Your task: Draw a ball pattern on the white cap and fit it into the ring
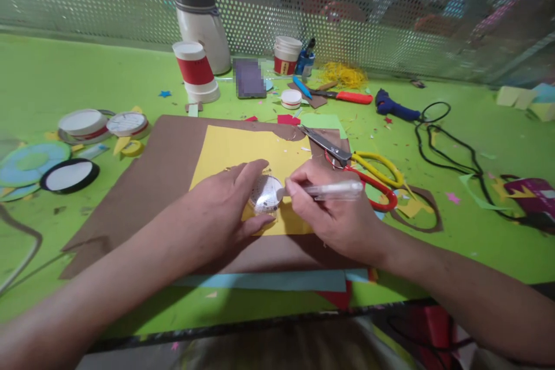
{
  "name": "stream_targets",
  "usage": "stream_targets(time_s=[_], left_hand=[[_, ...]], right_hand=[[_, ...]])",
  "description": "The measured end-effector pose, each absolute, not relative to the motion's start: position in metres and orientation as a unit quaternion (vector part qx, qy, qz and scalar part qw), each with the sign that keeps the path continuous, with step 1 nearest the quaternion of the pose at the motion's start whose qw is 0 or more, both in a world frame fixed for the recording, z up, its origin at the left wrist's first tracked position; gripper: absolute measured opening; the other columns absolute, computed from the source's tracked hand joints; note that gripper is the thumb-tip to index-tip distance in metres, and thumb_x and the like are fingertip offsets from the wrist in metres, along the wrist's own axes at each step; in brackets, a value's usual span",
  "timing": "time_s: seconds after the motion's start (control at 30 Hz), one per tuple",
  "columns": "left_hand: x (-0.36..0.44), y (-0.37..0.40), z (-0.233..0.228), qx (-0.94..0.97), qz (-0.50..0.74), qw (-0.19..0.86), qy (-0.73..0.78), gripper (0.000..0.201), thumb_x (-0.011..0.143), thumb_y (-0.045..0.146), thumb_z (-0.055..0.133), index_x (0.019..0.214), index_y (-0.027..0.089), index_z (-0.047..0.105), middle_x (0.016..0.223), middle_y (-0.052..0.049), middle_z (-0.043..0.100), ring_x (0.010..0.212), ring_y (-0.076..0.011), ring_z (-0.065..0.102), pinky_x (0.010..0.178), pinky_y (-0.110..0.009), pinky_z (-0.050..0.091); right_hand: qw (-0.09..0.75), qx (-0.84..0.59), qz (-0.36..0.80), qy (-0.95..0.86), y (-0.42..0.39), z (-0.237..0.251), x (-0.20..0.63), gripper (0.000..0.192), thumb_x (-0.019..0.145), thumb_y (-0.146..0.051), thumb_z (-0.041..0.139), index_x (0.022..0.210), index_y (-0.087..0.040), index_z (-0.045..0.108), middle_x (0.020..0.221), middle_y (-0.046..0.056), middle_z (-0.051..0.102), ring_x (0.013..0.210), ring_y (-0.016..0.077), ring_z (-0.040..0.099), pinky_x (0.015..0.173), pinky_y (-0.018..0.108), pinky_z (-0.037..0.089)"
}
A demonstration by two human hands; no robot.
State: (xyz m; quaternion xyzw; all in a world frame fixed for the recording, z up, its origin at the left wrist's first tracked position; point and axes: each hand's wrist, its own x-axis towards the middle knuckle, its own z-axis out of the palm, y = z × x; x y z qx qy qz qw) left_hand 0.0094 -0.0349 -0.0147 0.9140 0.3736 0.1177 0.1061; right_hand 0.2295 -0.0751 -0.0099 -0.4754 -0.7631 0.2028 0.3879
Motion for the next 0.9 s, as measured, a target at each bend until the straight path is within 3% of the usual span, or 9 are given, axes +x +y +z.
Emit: stream_targets(time_s=[0.43, 0.63, 0.9], left_hand=[[0.01, -0.036, -0.014, 0.912, 0.115, 0.105, 0.379, 0.058, 0.096, 0.042, 0.067, 0.143, 0.013, 0.049, 0.125, -0.02, 0.076, 0.107, -0.0375, 0.077, 0.088, -0.048, 0.062], [0.008, -0.036, -0.015, 0.905, 0.117, 0.118, 0.391, 0.06, 0.098, 0.049, 0.064, 0.145, 0.015, 0.047, 0.128, -0.02, 0.075, 0.113, -0.0381, 0.077, 0.095, -0.051, 0.062], [0.001, -0.034, -0.018, 0.906, 0.108, 0.107, 0.395, 0.063, 0.101, 0.055, 0.061, 0.149, 0.017, 0.046, 0.127, -0.02, 0.076, 0.106, -0.0382, 0.079, 0.089, -0.051, 0.064]], right_hand=[[0.369, -0.512, 0.237, -0.739, -0.076, -0.009, 0.234, 0.022, 0.104, -0.033, 0.059, 0.085, -0.022, 0.062, 0.062, -0.004, 0.063, 0.051, 0.0113, 0.055, 0.052, 0.027, 0.037], [0.443, -0.497, 0.242, -0.706, -0.07, -0.008, 0.236, 0.017, 0.103, -0.028, 0.059, 0.087, -0.023, 0.06, 0.068, -0.003, 0.067, 0.059, 0.013, 0.063, 0.06, 0.026, 0.048], [0.43, -0.504, 0.256, -0.704, -0.065, -0.015, 0.239, 0.021, 0.106, -0.034, 0.058, 0.089, -0.022, 0.061, 0.067, -0.003, 0.066, 0.06, 0.013, 0.063, 0.061, 0.027, 0.046]])
